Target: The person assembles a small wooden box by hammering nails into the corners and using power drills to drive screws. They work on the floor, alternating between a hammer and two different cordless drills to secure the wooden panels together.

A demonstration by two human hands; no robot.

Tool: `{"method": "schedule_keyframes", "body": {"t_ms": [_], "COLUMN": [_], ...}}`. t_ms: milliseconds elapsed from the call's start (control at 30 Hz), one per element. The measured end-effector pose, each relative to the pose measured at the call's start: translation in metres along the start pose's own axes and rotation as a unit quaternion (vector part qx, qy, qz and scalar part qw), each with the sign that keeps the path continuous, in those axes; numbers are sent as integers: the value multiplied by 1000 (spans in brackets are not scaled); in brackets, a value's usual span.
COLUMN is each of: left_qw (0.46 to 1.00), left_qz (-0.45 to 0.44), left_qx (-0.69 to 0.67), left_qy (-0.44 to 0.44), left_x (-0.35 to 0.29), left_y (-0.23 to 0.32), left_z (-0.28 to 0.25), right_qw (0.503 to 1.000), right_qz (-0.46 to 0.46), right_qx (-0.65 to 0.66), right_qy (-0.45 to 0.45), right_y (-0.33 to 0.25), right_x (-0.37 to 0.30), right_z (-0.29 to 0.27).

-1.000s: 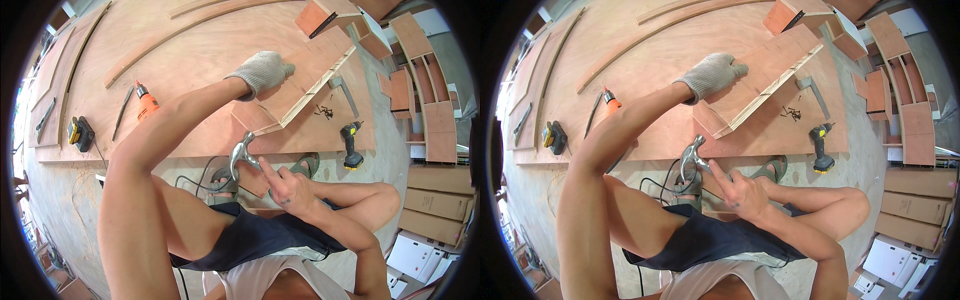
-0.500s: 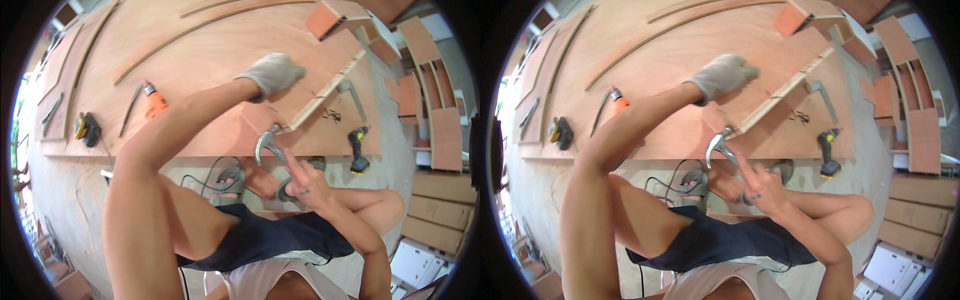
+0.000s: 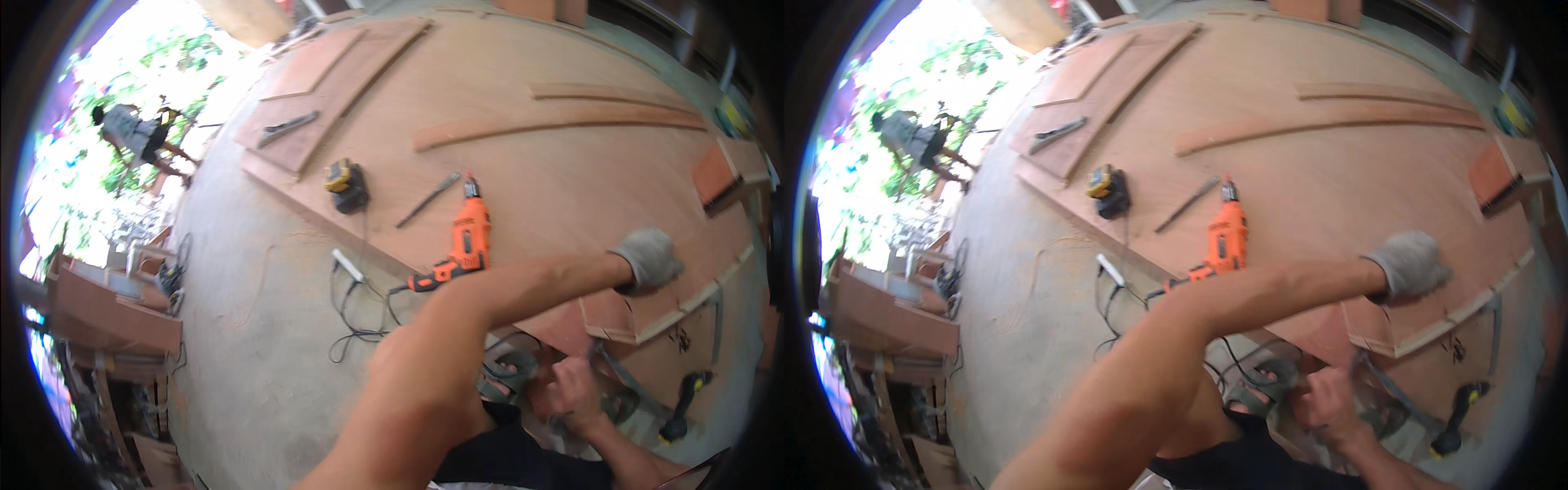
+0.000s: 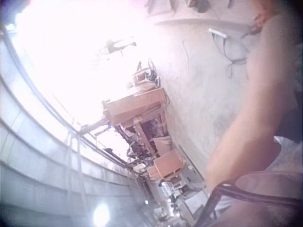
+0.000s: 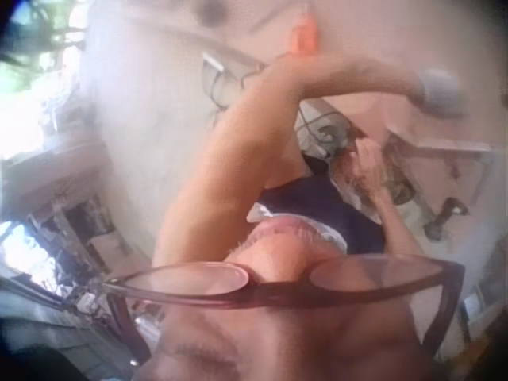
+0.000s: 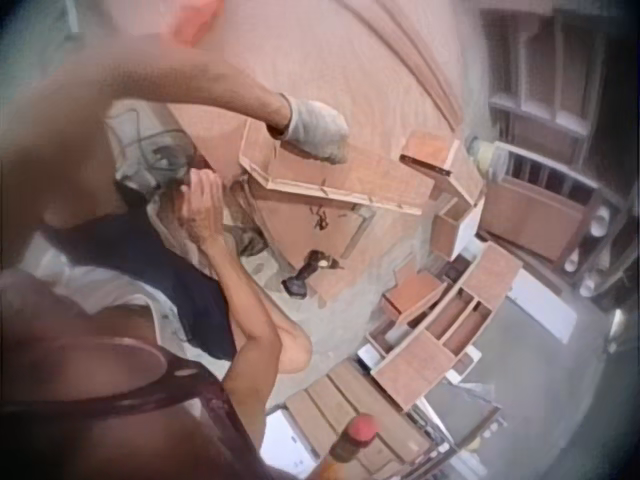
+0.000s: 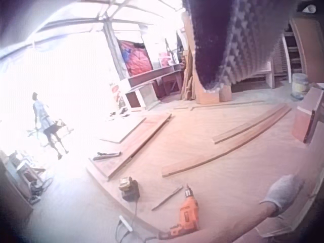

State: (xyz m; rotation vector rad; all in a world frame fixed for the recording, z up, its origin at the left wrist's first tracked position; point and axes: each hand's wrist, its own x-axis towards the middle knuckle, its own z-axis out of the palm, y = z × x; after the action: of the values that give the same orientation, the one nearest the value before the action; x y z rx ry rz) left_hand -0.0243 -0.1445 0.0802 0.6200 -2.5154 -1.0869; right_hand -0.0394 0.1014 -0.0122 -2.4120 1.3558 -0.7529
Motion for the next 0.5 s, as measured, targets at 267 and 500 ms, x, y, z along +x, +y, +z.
{"method": "schedule_keyframes", "body": {"t_ms": [267,500], "left_qw": [991,988], "left_qz": [68,-124], "left_qx": [118,-87], "left_qy": [-4,-8], "left_x": [9,-10], "left_y": [-3,31], "left_z": [21,-14], "right_qw": [505,395], "right_qz": [598,600], "right_qx": [596,694], "right_qy": [-180,-44], "right_y": [11,11], "right_x": [141,191], "right_z": [202,246]}}
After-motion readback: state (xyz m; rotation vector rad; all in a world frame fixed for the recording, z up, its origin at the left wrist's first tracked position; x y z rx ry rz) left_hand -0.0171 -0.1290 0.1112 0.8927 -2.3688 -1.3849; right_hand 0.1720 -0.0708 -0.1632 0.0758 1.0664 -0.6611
